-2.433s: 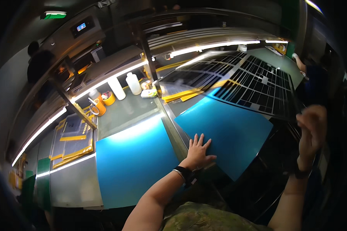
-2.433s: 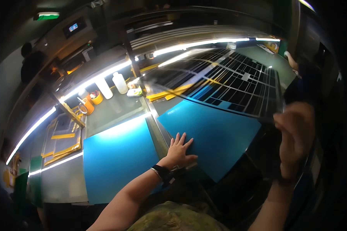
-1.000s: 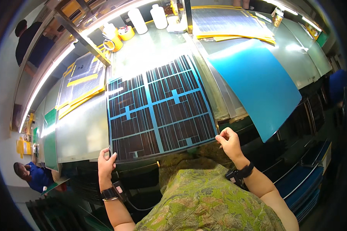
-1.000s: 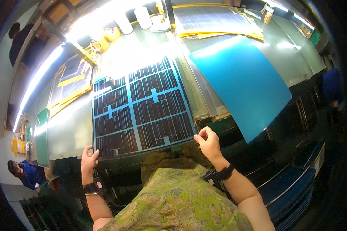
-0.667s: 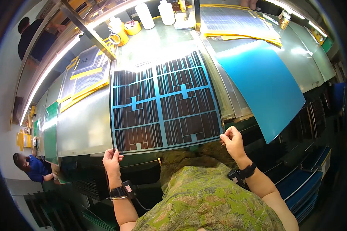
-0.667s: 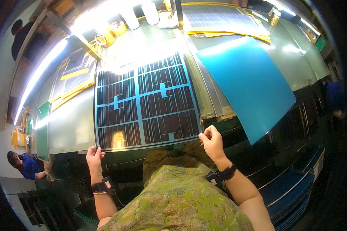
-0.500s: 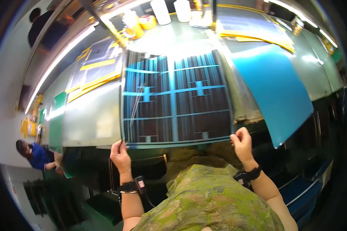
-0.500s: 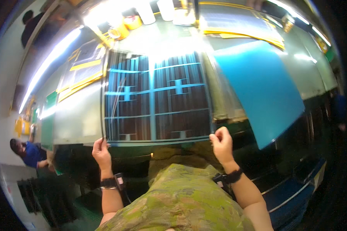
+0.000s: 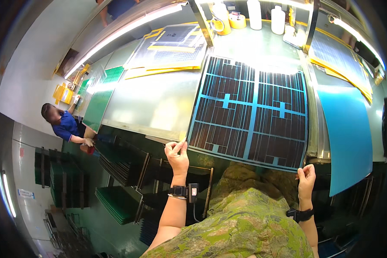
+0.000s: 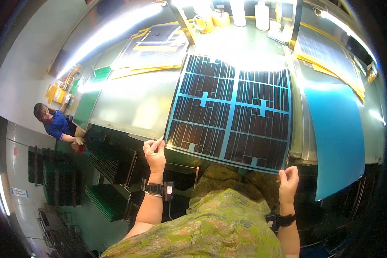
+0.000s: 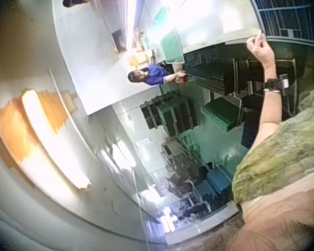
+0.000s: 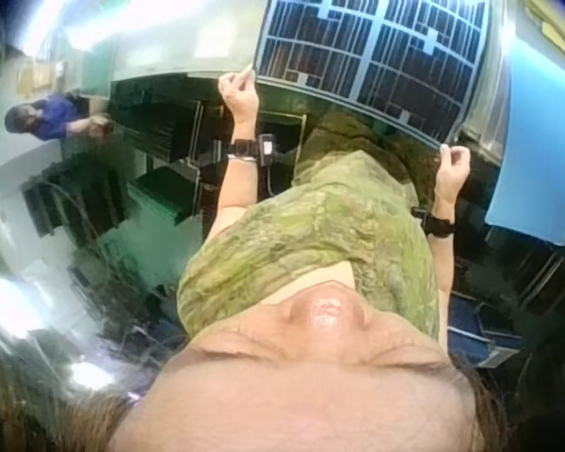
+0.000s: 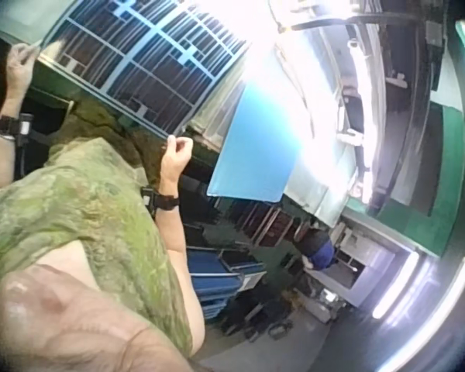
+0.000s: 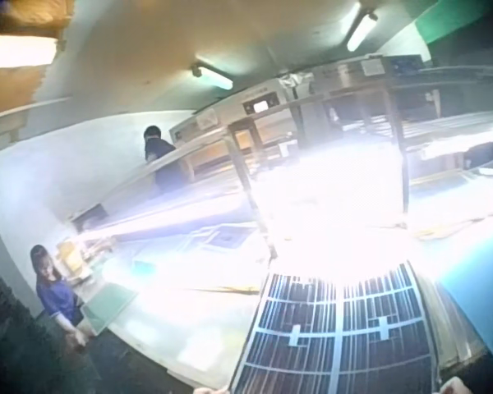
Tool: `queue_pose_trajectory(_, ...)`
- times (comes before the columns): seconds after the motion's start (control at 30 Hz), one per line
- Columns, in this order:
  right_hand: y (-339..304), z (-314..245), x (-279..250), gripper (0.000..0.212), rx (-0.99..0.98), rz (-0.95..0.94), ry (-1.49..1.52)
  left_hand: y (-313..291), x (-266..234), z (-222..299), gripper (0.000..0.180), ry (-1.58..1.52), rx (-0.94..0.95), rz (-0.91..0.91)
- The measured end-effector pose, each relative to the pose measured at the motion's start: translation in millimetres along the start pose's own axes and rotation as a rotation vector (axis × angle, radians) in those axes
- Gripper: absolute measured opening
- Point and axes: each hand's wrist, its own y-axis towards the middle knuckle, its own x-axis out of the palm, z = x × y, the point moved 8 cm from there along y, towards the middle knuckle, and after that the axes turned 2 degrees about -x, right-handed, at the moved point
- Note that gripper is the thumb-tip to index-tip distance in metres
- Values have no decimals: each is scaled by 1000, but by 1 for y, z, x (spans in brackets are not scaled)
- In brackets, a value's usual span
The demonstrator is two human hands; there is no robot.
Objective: Picking up solar panel components and placing them on blue substrate sheets for assembly and inspection.
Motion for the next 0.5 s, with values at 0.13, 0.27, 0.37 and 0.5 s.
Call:
queue_pose_trajectory(0.13, 2, -5, 4, 17, -1, -11, 2, -1, 3, -8, 19, -58, -33, 6)
queue_pose_trajectory(0.27, 7, -6, 7, 17, -1, -22, 2, -8, 12, -23, 20, -323, -139, 5)
queue_pose_trajectory(0.37, 7, -12, -1, 16, 9, 20, -24, -12, 23, -22, 27, -395, -289, -110)
queue_pose_trajectory(0.5, 4, -69, -5, 40, -262, -72, -579, -10, 0, 22, 39, 104, 159, -147)
